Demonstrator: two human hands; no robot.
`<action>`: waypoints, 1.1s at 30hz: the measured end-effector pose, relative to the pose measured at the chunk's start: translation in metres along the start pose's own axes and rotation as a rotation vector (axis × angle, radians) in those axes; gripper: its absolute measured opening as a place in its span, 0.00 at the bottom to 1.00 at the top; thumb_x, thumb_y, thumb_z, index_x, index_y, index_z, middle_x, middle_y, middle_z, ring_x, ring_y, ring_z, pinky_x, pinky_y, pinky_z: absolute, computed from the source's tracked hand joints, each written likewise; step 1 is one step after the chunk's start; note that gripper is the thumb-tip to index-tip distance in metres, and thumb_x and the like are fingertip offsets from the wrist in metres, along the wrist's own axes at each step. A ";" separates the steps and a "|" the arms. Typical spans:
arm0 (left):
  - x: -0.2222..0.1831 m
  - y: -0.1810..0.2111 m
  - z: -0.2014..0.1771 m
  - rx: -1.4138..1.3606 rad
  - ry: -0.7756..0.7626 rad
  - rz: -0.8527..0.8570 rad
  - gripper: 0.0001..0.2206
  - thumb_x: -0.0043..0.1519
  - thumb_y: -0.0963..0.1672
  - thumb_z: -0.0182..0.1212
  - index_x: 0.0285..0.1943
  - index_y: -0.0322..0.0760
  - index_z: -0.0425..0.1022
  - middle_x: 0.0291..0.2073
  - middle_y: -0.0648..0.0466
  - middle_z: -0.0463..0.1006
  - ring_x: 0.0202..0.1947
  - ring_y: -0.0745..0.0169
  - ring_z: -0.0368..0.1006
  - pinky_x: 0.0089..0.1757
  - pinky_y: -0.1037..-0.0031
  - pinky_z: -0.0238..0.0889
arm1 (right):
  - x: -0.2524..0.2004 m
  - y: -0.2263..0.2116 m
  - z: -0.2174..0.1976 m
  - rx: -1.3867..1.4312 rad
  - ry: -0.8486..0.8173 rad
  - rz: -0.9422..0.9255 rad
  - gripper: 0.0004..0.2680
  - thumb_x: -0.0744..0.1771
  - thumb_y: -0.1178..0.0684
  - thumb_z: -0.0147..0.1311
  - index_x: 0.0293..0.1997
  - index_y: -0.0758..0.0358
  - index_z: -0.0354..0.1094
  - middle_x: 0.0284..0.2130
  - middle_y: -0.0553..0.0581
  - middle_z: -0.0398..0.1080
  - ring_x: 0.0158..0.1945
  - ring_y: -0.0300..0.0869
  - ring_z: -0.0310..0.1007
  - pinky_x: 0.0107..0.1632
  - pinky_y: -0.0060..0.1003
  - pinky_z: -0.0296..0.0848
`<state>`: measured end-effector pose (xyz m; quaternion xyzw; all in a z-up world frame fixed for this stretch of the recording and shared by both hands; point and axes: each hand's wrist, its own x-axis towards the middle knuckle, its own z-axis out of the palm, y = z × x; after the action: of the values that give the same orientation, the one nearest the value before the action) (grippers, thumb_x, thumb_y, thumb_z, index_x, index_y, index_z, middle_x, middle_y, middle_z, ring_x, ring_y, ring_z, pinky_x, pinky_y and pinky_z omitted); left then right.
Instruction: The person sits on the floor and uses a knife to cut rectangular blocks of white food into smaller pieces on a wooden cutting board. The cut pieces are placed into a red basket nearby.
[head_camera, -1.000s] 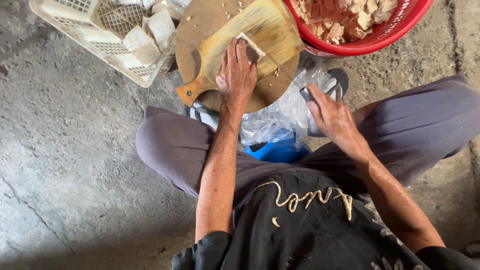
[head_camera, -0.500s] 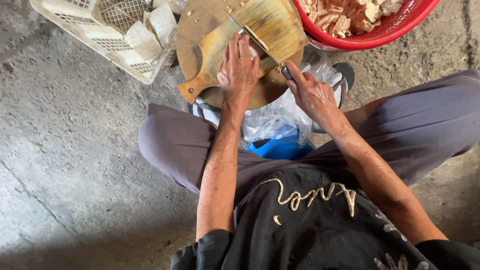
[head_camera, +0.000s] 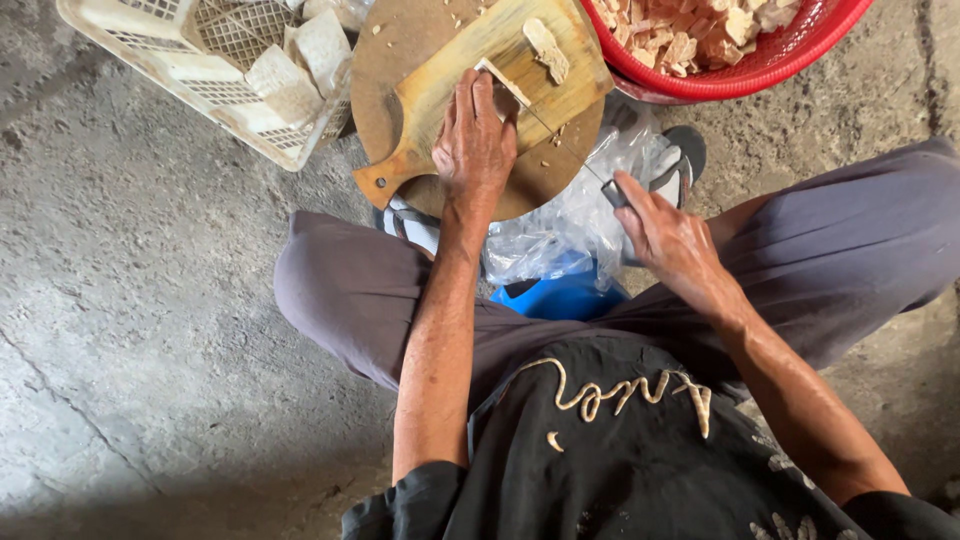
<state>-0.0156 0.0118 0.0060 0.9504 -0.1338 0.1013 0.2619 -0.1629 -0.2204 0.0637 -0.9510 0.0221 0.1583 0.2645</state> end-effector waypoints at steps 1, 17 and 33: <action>-0.001 0.000 0.001 0.001 -0.008 -0.003 0.30 0.52 0.42 0.73 0.64 0.33 0.66 0.62 0.46 0.70 0.57 0.47 0.74 0.52 0.68 0.73 | -0.001 -0.003 -0.001 -0.012 -0.036 0.036 0.18 0.71 0.47 0.48 0.72 0.51 0.55 0.43 0.69 0.74 0.36 0.68 0.75 0.39 0.60 0.74; -0.006 -0.008 0.012 0.000 0.000 0.009 0.27 0.56 0.44 0.75 0.63 0.36 0.68 0.63 0.47 0.70 0.59 0.49 0.75 0.51 0.68 0.77 | 0.022 0.007 0.007 0.102 -0.083 0.157 0.16 0.73 0.48 0.44 0.71 0.51 0.56 0.35 0.69 0.74 0.29 0.61 0.77 0.29 0.53 0.76; -0.010 -0.019 0.012 0.029 0.026 0.000 0.22 0.58 0.41 0.67 0.63 0.35 0.70 0.62 0.49 0.70 0.57 0.50 0.74 0.53 0.66 0.74 | 0.004 -0.011 -0.002 0.011 0.029 -0.026 0.18 0.72 0.47 0.48 0.71 0.52 0.57 0.44 0.66 0.75 0.38 0.65 0.76 0.38 0.57 0.75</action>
<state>-0.0180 0.0238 -0.0157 0.9527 -0.1287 0.1154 0.2500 -0.1573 -0.2121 0.0691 -0.9519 0.0145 0.1411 0.2715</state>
